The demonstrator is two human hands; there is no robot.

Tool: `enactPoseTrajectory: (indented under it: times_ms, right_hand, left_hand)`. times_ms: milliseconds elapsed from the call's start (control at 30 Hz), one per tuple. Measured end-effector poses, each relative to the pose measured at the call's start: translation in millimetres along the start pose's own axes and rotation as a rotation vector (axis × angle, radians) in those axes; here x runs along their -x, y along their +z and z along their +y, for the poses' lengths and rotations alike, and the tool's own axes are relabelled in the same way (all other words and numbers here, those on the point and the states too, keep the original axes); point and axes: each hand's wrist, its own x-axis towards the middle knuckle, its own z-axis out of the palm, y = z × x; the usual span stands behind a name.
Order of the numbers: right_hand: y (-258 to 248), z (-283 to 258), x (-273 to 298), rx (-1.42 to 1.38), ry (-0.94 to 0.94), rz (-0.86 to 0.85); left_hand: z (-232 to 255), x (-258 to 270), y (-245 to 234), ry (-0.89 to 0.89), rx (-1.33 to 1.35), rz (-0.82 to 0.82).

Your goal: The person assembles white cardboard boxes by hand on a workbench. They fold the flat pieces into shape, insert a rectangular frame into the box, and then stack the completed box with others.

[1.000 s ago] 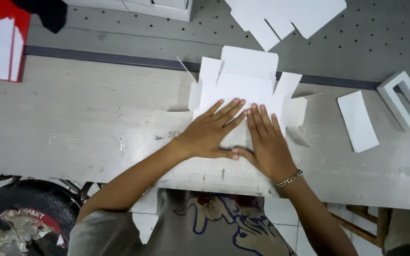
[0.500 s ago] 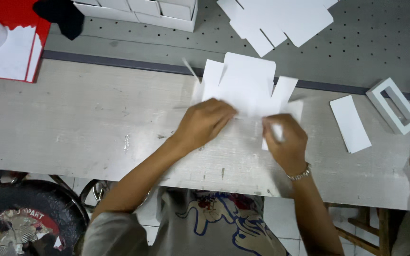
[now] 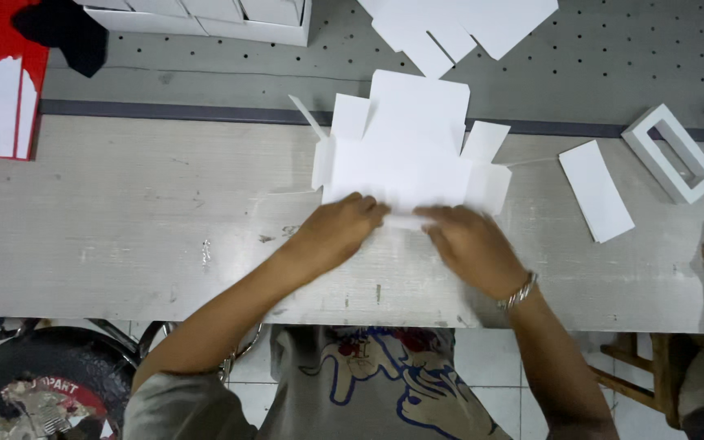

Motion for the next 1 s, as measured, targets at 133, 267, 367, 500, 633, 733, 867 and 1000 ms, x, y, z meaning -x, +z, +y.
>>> enactPoseTrajectory:
  times_ms: [133, 267, 367, 500, 633, 733, 867, 1000]
  right_hand:
    - [-4, 5, -21, 0.046, 0.202, -0.092]
    - [13, 20, -31, 0.305, 0.042, 0.26]
    - [43, 47, -26, 0.253, -0.101, 0.365]
    - [25, 18, 8, 0.066, -0.117, 0.217]
    - [47, 24, 13, 0.309, -0.121, 0.032]
    - [50, 8, 10, 0.387, -0.088, 0.049]
    - [47, 11, 1, 0.355, -0.185, 0.092]
    - [46, 38, -2, 0.23, -0.27, 0.091]
  left_hand:
    - [-7, -23, -9, -0.155, 0.106, -0.083]
    - [-30, -39, 19, 0.092, -0.116, 0.196]
    - [-36, -34, 44, 0.223, -0.134, 0.258]
    - [-11, 4, 23, 0.23, -0.049, 0.083]
    - [-9, 1, 35, 0.175, -0.015, 0.051]
    - [-7, -1, 35, 0.154, 0.001, 0.031]
    - [-12, -4, 36, 0.158, 0.04, 0.031]
    - [-16, -9, 47, 0.168, 0.132, 0.148]
